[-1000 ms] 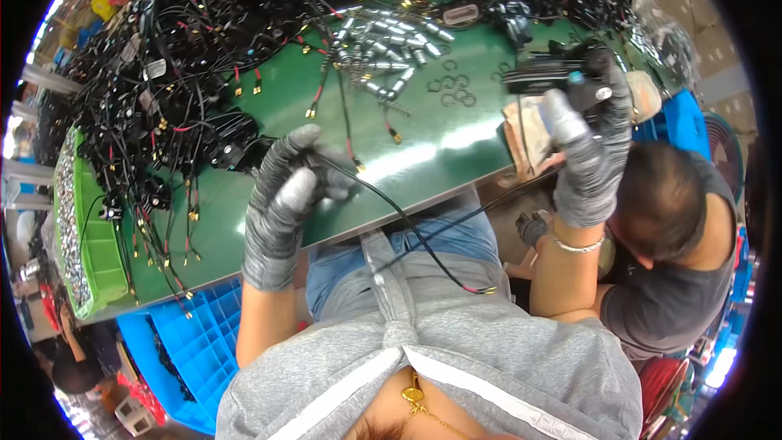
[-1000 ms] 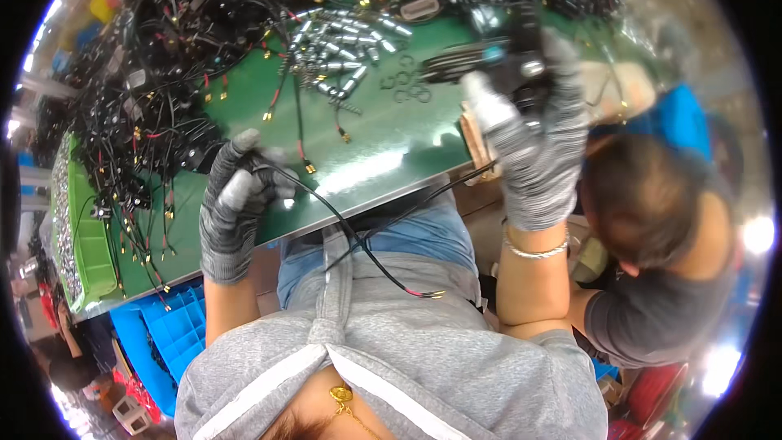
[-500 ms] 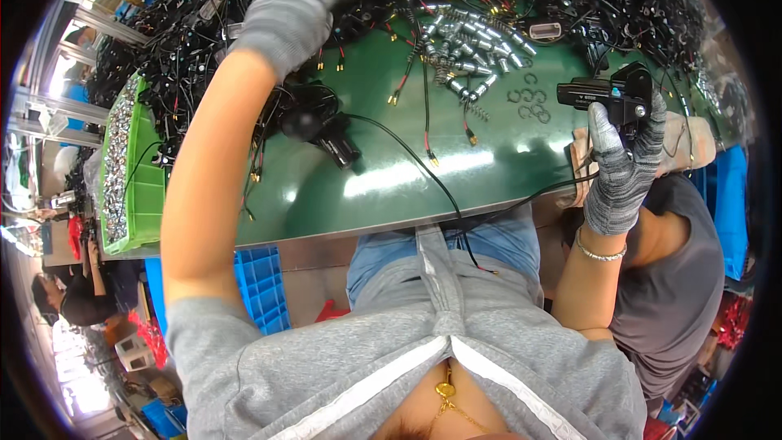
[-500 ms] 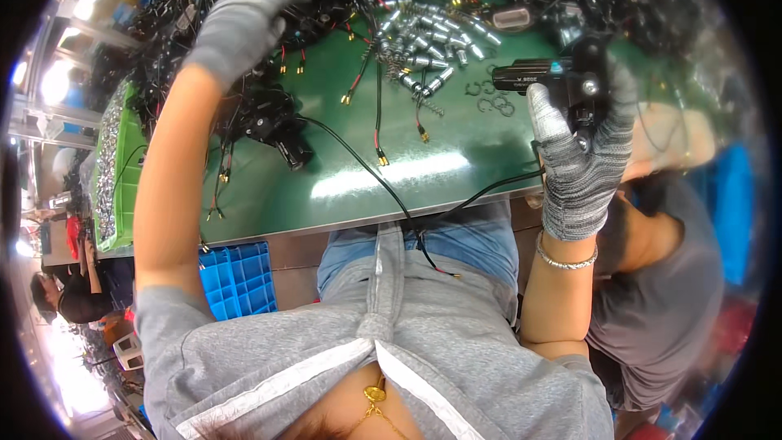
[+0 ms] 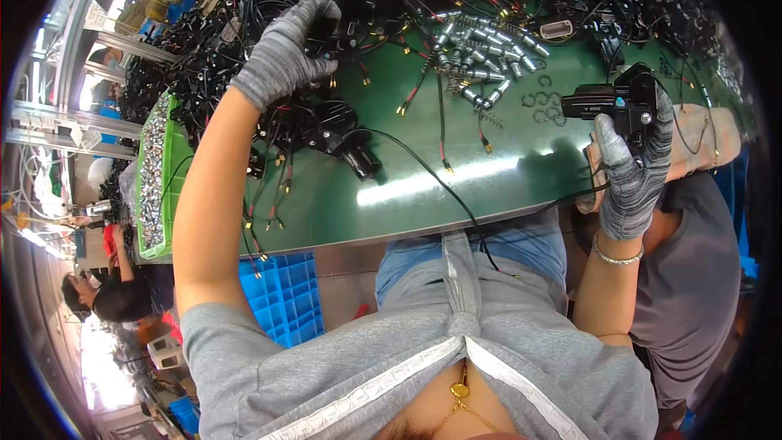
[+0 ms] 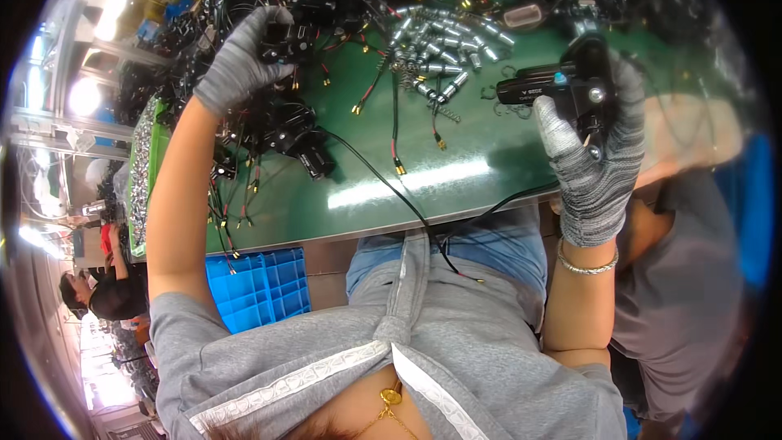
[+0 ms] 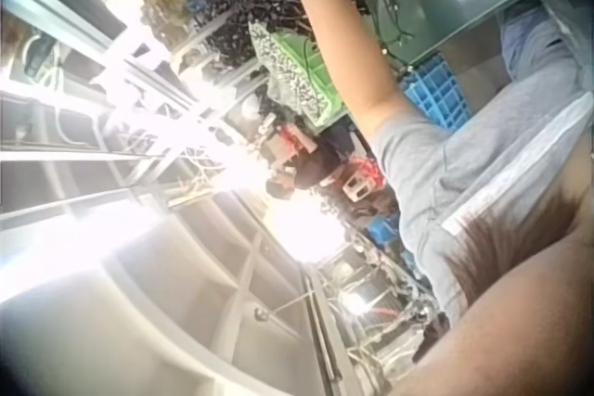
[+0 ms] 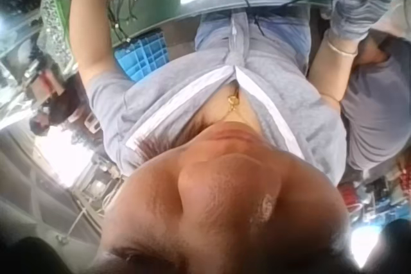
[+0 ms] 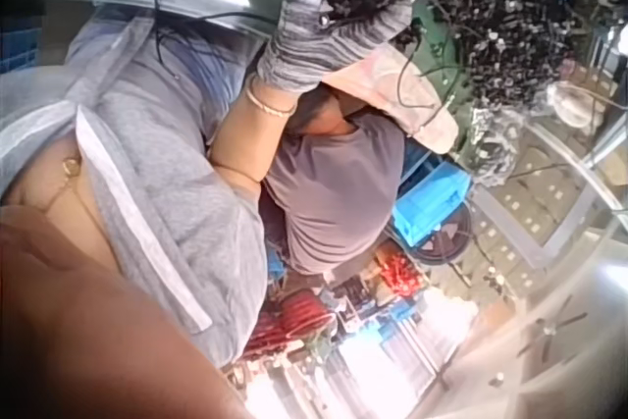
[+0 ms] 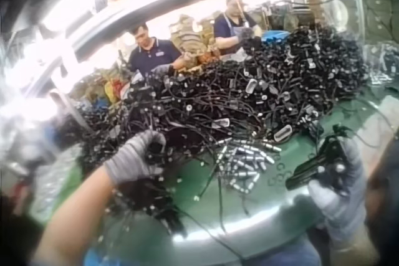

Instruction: The recorder is seen assembling black plastic connectors onto wire harness components at a factory manual workstation.

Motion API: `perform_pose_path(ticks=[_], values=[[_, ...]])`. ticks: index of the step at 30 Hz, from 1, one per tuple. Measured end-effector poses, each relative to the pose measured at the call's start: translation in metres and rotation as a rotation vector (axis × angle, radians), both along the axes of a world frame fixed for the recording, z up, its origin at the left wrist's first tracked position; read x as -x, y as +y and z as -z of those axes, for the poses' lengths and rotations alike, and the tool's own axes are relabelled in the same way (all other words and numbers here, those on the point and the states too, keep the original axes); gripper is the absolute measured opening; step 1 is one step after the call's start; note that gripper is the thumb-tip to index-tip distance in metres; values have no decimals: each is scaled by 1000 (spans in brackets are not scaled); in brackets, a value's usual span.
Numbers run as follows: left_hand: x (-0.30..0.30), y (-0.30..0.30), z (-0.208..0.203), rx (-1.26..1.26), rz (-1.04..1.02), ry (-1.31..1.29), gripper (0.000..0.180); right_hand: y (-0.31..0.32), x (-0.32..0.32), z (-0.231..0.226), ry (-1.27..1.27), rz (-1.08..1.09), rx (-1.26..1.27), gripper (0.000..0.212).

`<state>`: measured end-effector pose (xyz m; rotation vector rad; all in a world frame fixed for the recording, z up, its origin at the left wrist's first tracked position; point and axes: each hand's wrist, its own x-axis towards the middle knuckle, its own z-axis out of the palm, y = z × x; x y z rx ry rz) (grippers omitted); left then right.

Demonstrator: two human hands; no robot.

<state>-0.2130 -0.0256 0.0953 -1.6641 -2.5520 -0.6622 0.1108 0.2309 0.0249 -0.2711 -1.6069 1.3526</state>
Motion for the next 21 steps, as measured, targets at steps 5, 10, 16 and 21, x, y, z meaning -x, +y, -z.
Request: perform_pose_path(ticks=[5,10,16,21], values=[[-23,-11,2,-139,-46,-504,65,4,1,6,20,-62,-51,71],[-30,4,-10,188,-382,314,63,-3,4,4,37,-75,-62,72],[-31,37,-24,707,-565,553,77,4,13,10,45,-40,-107,71],[-28,64,-28,816,-539,482,61,11,17,33,27,24,-52,69]])
